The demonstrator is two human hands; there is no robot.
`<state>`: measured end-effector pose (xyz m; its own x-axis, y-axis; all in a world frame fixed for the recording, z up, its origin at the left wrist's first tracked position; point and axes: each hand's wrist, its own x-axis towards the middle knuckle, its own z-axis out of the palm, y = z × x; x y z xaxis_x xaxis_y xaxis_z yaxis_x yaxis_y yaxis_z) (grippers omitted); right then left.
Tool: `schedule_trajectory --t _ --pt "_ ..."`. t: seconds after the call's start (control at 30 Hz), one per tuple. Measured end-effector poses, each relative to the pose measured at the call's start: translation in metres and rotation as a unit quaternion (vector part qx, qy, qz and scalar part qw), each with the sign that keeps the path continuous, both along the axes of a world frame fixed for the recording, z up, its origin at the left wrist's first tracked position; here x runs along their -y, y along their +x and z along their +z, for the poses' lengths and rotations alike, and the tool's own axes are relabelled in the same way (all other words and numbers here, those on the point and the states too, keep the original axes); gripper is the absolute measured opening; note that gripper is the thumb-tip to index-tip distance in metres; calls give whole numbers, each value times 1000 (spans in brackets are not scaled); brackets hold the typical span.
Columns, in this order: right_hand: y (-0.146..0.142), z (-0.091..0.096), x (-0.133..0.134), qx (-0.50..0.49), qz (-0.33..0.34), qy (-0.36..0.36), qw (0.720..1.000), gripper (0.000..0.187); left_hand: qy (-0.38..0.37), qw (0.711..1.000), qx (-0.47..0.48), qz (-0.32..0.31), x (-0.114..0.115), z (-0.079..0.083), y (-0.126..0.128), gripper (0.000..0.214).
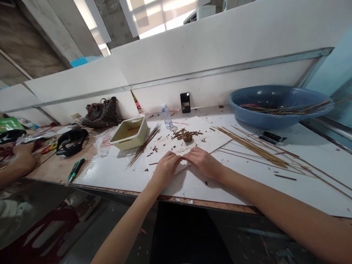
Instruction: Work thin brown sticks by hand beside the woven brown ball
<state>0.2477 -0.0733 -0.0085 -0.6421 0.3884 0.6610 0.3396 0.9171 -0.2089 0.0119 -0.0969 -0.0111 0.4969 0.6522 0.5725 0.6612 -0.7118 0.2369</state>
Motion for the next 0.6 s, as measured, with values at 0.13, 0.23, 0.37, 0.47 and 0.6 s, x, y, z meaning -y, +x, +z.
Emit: schedule_trajectory --t 0.13,0.23,0.37,0.47,0.6 --pt "-1 -1 -1 18 -11 7 1000 22 8 1000 -1 -8 -3 -1 0 19" --pt "-2 -2 -1 13 -31 16 999 20 6 1000 5 -18 -4 -1 0 15" --pt "-2 -2 -1 -2 -39 29 999 23 -3 1000 13 -15 -3 0 0 15" --pt "-3 -2 -1 3 -40 25 999 18 1 1000 27 -14 -3 0 0 12" --pt "-4 -4 -1 2 -35 30 999 15 15 999 37 -22 -4 -2 0 15"
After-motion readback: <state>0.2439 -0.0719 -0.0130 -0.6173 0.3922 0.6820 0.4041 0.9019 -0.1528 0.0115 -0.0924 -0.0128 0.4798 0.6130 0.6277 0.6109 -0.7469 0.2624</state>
